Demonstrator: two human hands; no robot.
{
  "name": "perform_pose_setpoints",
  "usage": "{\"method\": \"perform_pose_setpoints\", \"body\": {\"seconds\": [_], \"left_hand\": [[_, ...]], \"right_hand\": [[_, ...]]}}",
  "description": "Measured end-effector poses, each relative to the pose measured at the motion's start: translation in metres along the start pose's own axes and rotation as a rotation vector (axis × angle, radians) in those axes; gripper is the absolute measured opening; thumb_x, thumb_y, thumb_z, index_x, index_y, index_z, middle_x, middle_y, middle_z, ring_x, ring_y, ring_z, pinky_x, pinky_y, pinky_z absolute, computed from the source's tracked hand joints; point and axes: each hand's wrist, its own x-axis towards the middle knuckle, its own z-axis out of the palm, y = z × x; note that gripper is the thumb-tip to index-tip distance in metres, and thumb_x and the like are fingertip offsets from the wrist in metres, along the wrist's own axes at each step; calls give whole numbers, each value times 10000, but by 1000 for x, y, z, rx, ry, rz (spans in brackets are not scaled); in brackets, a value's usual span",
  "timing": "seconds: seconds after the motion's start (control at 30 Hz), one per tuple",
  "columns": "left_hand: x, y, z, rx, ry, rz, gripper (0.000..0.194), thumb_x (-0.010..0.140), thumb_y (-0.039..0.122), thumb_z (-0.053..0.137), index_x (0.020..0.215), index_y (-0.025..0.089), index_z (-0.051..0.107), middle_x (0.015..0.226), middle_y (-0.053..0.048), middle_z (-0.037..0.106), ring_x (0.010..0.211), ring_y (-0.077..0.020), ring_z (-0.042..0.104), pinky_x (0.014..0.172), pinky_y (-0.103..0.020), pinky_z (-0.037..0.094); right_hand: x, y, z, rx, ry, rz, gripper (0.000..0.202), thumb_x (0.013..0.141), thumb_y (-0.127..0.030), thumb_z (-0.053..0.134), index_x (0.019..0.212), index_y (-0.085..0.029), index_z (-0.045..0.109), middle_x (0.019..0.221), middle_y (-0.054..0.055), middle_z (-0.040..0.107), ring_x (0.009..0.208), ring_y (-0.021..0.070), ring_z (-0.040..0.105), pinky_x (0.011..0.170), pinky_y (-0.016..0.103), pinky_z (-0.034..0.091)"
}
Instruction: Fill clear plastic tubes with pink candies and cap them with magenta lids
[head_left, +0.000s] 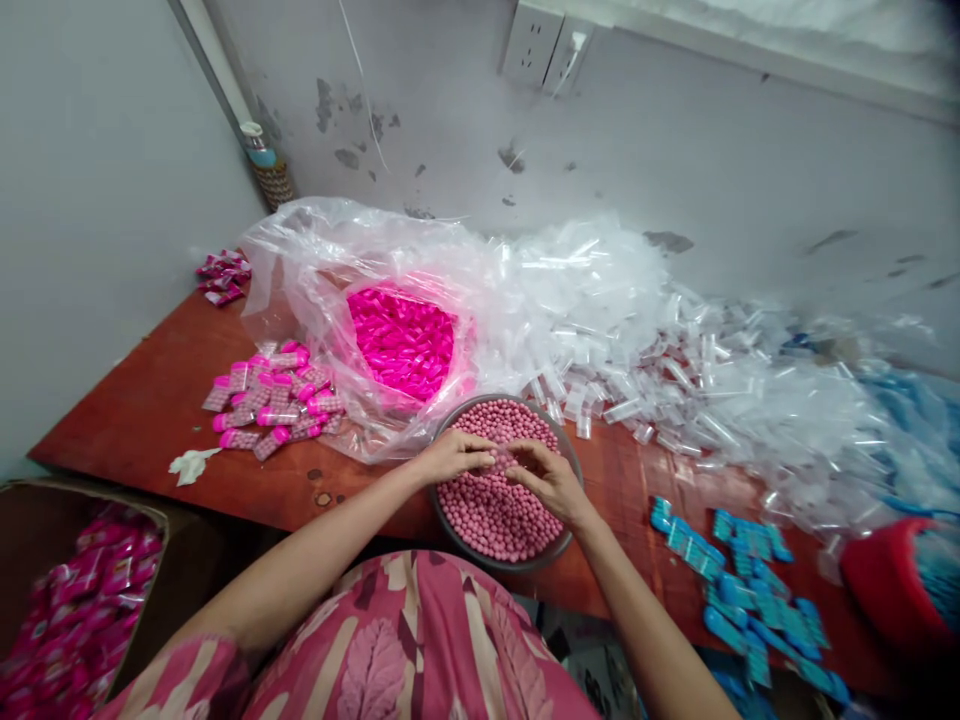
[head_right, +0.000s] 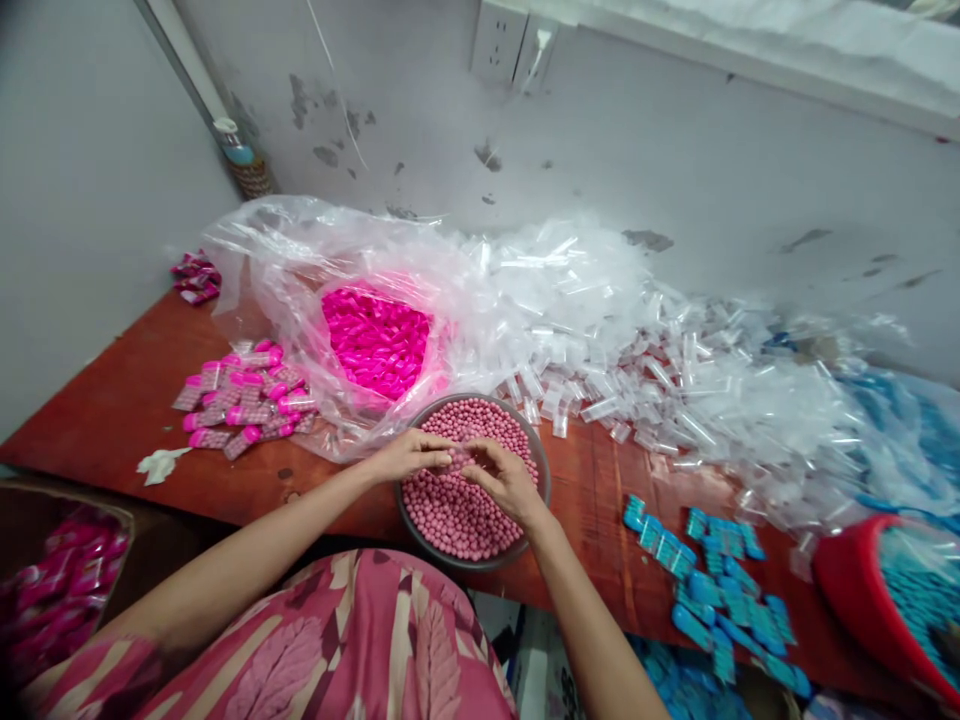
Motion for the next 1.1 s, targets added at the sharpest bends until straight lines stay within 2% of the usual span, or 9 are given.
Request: {"method": "perform_pose_setpoints", "body": {"seconds": [0.13,0.3,0.4,0.5,0.57,0.63,0.77,0.93,1.1], "left_hand": [[2,-6,-2,-85,55,-16,344,703,349,565,951,122,636,706,-45,644,584,-116,542,564,-223,429],[3,-15,0,-211,114,-57,388,667,376,602,950,113,631,648,-26,612,551,-100,527,557,-226,436],[-2,-17,-2,-372,143,-86,406,634,391,632,934,117,626,691,-35,616,593,-115,551,601,-258,456],[-13,-14,-9,-512,176,-70,391,622,383,648,914,125,611,769,-53,621,673,-145,576,650,-293,465],[-23,-12,-15,-540,196,-45,356,633,368,646,893,128,607,793,-56,618,696,-150,575,663,-295,463],[-32,-11,-24,-536,242,-20,342,649,359,635,901,130,605,814,-60,614,709,-147,569,669,-287,459],[-47,-15,-47,-533,407,21,334,669,338,623,935,138,600,822,-52,611,726,-142,563,683,-272,451],[-61,-20,-78,-557,544,-19,320,652,319,642,914,140,607,812,-42,620,740,-146,568,702,-278,451],[-73,-21,-105,-597,631,-27,306,651,304,645,900,130,614,798,-45,622,729,-138,566,692,-265,452]], "right_hand": [[1,2,4,83,16,51,147,707,-297,580,817,-204,555,658,-27,514,594,116,545,605,295,506],[2,10,0,98,73,76,134,708,-309,582,770,-191,572,637,-12,526,568,125,543,563,283,502],[9,17,-7,-53,37,94,160,715,-335,568,804,-203,580,660,2,570,568,142,554,535,281,484],[28,21,-14,-376,23,66,245,679,-375,591,875,-229,600,815,36,629,633,187,592,592,326,477],[49,18,-12,-559,18,23,265,688,-383,573,912,-246,608,886,50,640,685,213,605,649,355,464],[77,12,-4,-631,21,-31,242,728,-377,522,911,-248,616,882,53,648,730,223,607,680,359,455],[153,-1,33,-703,33,-154,243,779,-355,450,879,-224,629,851,48,658,780,206,600,692,313,448],[253,2,83,-935,-50,-183,271,823,-250,374,950,-190,605,907,50,646,819,168,586,716,257,424],[315,10,109,-1130,-108,-169,314,825,-159,337,1056,-164,549,1029,119,583,935,218,529,744,296,394]]}}
